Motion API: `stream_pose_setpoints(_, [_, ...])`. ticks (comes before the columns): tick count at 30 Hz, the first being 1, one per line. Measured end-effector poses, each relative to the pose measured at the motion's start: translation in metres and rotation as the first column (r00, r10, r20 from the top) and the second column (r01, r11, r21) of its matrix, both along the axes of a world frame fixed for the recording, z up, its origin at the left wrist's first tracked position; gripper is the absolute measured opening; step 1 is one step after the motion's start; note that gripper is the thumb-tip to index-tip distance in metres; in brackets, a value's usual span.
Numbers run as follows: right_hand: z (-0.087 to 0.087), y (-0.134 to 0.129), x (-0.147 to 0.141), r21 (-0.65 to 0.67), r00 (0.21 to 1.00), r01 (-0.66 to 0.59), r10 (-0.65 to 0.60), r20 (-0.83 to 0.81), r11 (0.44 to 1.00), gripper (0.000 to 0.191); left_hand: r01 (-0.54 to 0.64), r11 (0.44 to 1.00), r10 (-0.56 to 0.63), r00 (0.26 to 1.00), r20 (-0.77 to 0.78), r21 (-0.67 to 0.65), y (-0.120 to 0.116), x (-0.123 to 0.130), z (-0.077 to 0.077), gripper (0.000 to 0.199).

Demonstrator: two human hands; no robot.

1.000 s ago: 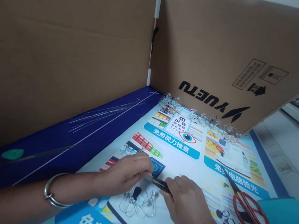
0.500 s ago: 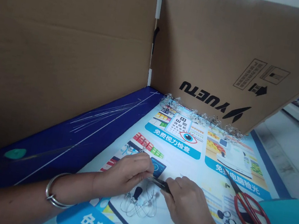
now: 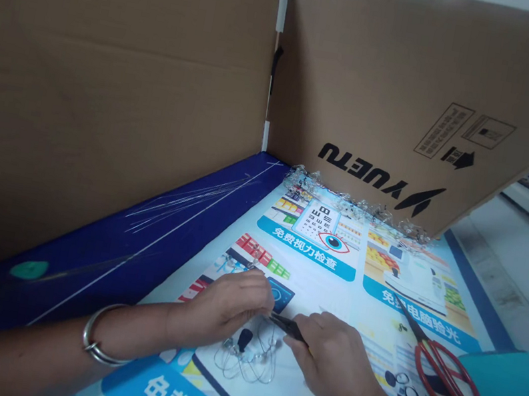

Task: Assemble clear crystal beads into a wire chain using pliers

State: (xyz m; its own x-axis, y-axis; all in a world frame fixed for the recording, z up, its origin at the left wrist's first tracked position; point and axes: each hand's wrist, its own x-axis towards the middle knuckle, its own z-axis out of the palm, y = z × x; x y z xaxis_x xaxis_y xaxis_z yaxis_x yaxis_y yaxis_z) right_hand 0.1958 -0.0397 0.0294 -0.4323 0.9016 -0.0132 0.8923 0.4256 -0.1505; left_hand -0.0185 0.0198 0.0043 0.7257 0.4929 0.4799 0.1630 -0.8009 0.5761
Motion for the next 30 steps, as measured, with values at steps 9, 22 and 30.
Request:
stream_pose_setpoints(9, [-0.001,0.0,-0.001,0.005,0.999,-0.023,0.023,0.043,1.0,0.018,0.017,1.0,-0.017,1.0,-0.012,0.026,0.0,0.001,-0.002,0.015])
stream_pose_setpoints(22, [-0.015,0.007,0.006,0.017,0.974,0.065,-0.06,-0.218,0.998,0.02,-0.072,0.92,0.129,0.984,0.123,-0.384,0.008,0.0,0.008,0.015])
stream_pose_setpoints(30, [-0.02,0.008,0.006,0.078,0.954,0.084,-0.058,-0.293,0.993,0.02,-0.021,0.87,0.133,0.972,0.193,-0.493,0.009,-0.002,0.007,0.016])
